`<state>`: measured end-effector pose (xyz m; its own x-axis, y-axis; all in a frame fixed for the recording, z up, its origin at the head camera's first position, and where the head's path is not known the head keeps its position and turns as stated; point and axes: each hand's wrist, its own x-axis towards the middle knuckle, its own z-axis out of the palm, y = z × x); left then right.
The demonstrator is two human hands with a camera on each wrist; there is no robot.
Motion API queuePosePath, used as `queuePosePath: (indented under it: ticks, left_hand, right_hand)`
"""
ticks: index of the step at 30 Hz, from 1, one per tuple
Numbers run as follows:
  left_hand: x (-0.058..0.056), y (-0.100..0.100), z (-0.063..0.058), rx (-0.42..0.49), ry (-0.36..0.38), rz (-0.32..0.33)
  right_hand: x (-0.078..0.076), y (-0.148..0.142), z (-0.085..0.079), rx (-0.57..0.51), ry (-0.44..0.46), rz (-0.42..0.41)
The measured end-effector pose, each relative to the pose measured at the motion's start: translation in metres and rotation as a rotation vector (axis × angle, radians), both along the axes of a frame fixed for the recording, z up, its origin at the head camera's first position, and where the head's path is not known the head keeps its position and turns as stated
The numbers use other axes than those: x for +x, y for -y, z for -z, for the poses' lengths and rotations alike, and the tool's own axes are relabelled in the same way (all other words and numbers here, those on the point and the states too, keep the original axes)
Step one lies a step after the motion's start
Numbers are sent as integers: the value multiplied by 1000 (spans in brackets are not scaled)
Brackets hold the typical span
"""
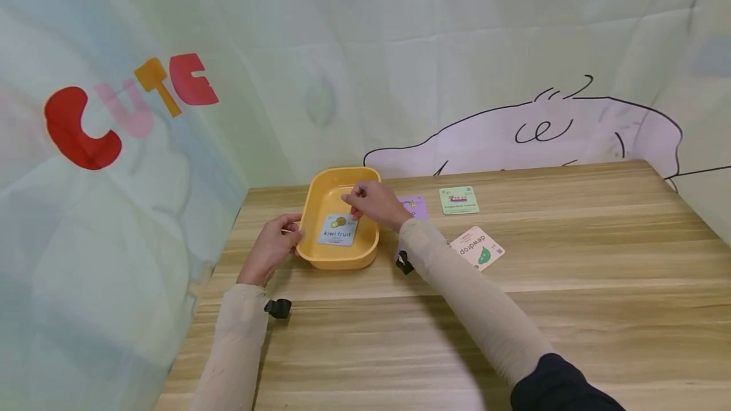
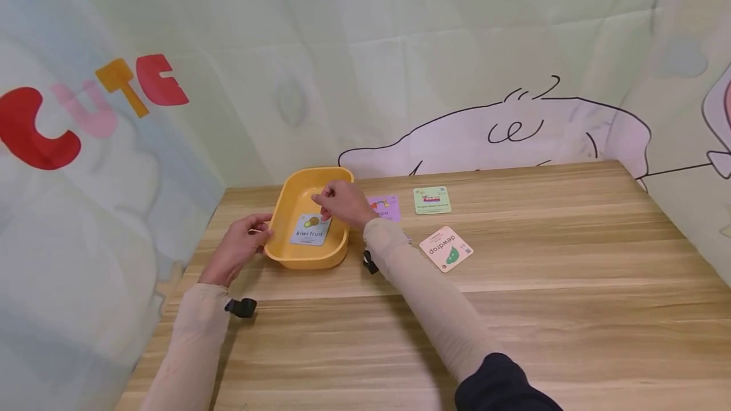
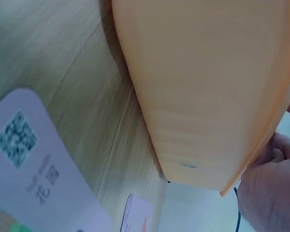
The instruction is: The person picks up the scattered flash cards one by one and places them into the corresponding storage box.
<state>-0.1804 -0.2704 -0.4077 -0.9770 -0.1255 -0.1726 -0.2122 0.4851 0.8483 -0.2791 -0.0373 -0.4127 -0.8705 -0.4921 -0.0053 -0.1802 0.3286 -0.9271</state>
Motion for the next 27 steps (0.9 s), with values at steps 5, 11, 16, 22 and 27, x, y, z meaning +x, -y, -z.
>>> queuePosePath:
  ticks: [5, 11, 16, 22, 27]
  left_hand:
    - [0, 0, -1, -4, 0, 2]
    - [1, 0, -2, -1, 3, 0]
    - [0, -1, -1, 9, 3, 2]
    - [0, -1, 0, 11, 2, 4]
    - [0, -1, -1, 4, -2, 0]
  right_hand:
    - [-2, -2, 1, -50, 16, -52]
    - [-3, -5, 3, -25, -32, -133]
    - [-2, -7, 3, 33, -97, -175]
    - [3, -8, -1, 90, -212, -293]
    - [5, -9, -2, 122, -280, -407]
